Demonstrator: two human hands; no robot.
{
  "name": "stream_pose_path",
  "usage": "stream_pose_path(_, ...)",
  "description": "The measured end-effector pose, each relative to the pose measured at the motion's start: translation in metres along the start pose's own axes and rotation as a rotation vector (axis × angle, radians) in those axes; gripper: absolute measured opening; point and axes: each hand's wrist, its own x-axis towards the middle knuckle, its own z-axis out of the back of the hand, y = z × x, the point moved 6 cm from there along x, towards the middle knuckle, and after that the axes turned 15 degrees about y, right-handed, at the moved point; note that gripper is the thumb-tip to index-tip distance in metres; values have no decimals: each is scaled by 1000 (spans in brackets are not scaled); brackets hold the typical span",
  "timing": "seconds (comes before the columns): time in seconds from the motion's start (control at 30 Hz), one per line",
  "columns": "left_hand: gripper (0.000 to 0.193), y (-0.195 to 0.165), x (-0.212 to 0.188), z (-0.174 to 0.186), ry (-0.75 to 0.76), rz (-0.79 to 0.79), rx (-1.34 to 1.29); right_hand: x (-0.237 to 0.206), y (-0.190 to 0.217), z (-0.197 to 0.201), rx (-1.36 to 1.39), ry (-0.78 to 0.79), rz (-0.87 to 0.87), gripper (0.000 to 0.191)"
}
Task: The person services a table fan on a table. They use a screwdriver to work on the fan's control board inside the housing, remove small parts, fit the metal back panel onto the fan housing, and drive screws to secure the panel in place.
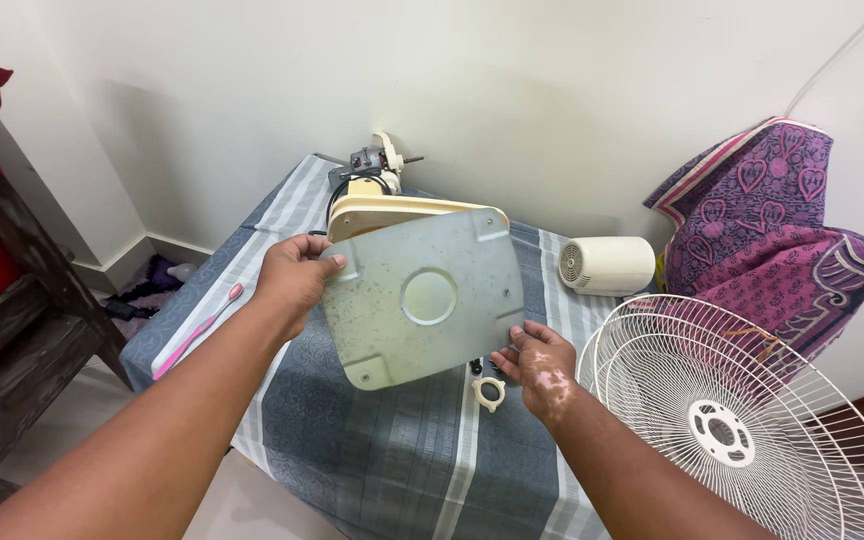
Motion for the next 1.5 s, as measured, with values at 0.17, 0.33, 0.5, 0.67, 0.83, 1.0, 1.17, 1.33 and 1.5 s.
stream_pose_path(0.17, 14, -3, -4, 8, -74, -11, 191, -5, -6, -3, -36, -17, -44, 40)
stream_pose_path(0.33, 21, -11, -2, 13, -150, -38, 398, 3, -20, 5, -172, -9, -29, 37)
stream_pose_path(0.5, 26, -5, -1, 14, -156, -59, 423, 11, -49, 14, -155, 20, -48, 37)
stream_pose_path(0.67, 23, 2, -4, 14, -144, -7, 468, 13, -64, 16, -119, 21, -112, 42)
stream_pose_path(0.83, 23, -4, -2, 13, -138, -38, 444, 17, -61, 13, -74, 16, -135, 47)
stream_pose_path(1.0, 23, -9, -1, 12, -164, -10, 454, 22, -57, 9, -5, -13, -156, 46)
stream_pose_path(1.17, 23, -16, 1, 9, -173, -43, 456, 27, -53, 4, 2, -8, -146, 42)
stream_pose_path(1.33, 26, -26, 9, 8, -175, -107, 376, 38, -46, -2, 18, -5, -120, 36)
stream_pose_path(1.5, 32, -35, 20, 5, -67, -161, 205, 48, -41, -2, -5, -40, -83, 25)
